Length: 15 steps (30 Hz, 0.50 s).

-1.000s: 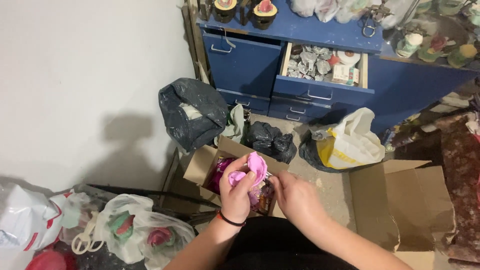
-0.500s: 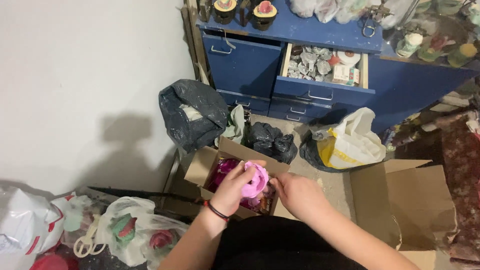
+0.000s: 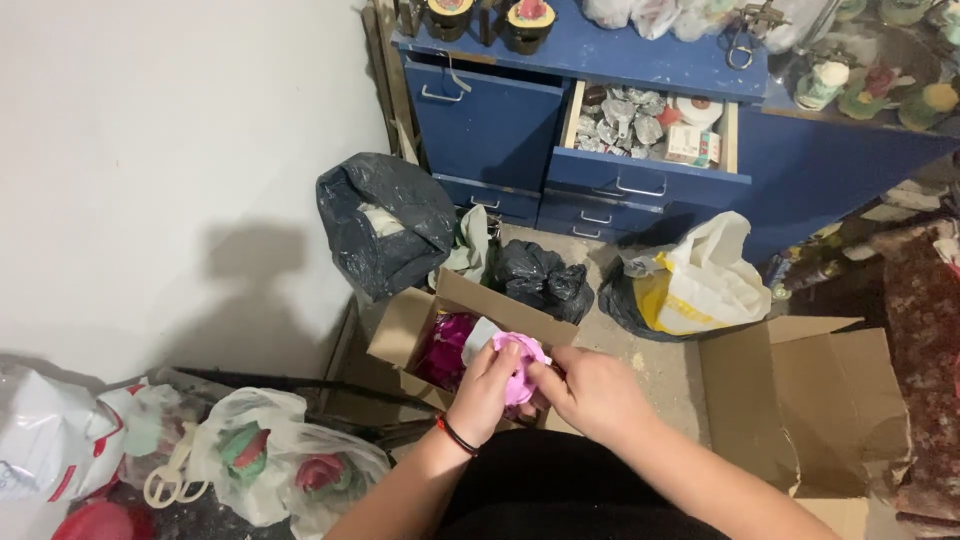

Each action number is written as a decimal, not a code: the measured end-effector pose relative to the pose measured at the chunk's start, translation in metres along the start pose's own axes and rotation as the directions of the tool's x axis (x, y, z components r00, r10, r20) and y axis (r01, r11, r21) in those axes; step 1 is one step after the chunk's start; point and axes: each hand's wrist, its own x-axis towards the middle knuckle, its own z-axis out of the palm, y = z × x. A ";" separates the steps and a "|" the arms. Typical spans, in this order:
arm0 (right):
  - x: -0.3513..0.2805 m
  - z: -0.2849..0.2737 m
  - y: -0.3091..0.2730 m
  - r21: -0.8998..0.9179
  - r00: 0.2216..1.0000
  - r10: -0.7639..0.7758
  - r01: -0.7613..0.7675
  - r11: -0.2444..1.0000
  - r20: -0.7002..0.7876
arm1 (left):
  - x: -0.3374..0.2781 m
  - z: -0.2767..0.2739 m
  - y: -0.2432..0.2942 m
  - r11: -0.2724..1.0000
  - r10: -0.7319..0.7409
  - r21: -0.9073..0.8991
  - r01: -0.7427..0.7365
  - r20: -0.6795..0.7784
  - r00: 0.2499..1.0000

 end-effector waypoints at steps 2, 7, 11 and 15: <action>0.004 0.005 0.003 0.030 0.998 0.054 -0.055 0.998 0.014 | -0.005 0.007 0.008 1.000 -0.001 -0.020 0.002 0.014 1.000; 0.008 0.018 0.012 0.117 0.993 0.113 -0.115 0.986 0.027 | -0.007 0.008 0.003 0.996 -0.007 -0.088 0.009 0.027 1.000; 0.011 0.029 0.024 0.180 0.997 0.077 -0.080 0.980 0.021 | -0.008 0.011 -0.002 0.986 0.009 -0.166 -0.005 0.021 1.000; 0.011 0.036 0.021 0.439 0.998 0.062 -0.052 0.897 -0.009 | -0.005 0.012 -0.010 0.960 0.010 -0.279 -0.008 0.007 1.000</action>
